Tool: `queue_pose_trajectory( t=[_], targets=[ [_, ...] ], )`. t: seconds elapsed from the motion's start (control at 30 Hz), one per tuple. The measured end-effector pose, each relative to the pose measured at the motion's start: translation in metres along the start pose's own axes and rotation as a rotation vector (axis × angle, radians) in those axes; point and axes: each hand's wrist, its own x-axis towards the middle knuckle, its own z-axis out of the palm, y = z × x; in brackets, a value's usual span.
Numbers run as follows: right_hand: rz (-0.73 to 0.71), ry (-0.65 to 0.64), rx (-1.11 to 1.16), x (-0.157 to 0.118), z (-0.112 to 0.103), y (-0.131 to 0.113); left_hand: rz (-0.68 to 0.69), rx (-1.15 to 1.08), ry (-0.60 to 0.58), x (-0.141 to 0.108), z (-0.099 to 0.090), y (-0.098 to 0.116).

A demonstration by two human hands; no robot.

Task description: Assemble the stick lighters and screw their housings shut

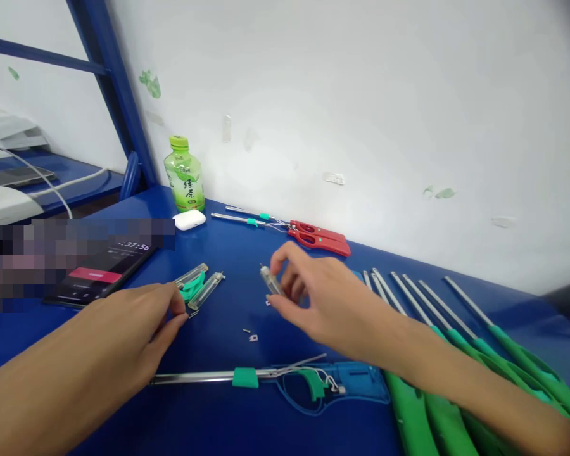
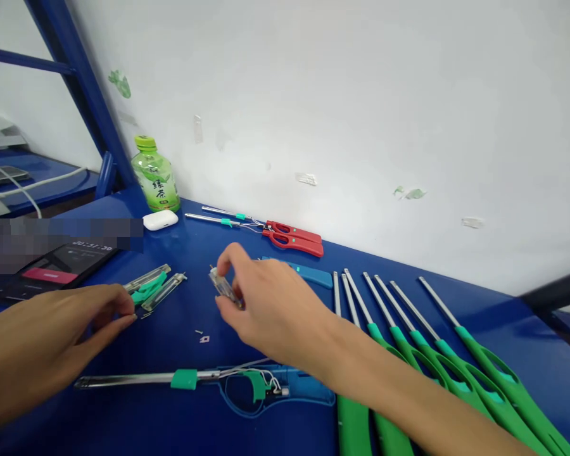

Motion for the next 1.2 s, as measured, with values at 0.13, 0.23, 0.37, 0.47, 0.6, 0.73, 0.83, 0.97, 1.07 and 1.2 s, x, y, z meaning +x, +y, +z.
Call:
queue_pose_trajectory(
  t=[0.13, 0.23, 0.37, 0.47, 0.6, 0.73, 0.83, 0.97, 1.07, 1.2],
  targets=[
    [0.053, 0.131, 0.06, -0.044, -0.016, 0.014, 0.021, 0.016, 0.056, -0.006, 0.009, 0.015],
    [0.028, 0.143, 0.034, -0.072, -0.017, 0.019, 0.064, -0.126, 0.038, -0.01, 0.017, 0.032],
    [-0.049, 0.132, -0.076, -0.087, -0.005, 0.02, 0.024, -0.438, -0.098, -0.012, 0.027, 0.054],
    [-0.121, 0.147, -0.125, -0.087, 0.006, 0.02, 0.015, -0.625, -0.154, -0.012, 0.033, 0.067],
    [-0.169, 0.184, -0.168, -0.086, 0.015, 0.021, -0.043, -0.771, -0.295, -0.015, 0.043, 0.073],
    [-0.213, 0.24, -0.265, -0.087, 0.015, 0.022, -0.143, -0.839, -0.413, -0.02, 0.051, 0.075],
    [-0.192, 0.223, -0.235, -0.089, 0.017, 0.022, -0.175, -0.898, -0.411, -0.019, 0.05, 0.08],
    [-0.088, 0.167, -0.062, -0.093, 0.02, 0.018, -0.132, -0.943, -0.371, -0.017, 0.048, 0.087],
    [0.021, 0.155, 0.128, -0.094, 0.02, 0.014, -0.117, -0.927, -0.299, -0.021, 0.051, 0.087],
    [0.081, 0.163, 0.264, -0.091, 0.018, 0.011, -0.044, -0.846, -0.143, -0.025, 0.055, 0.086]
  ],
)
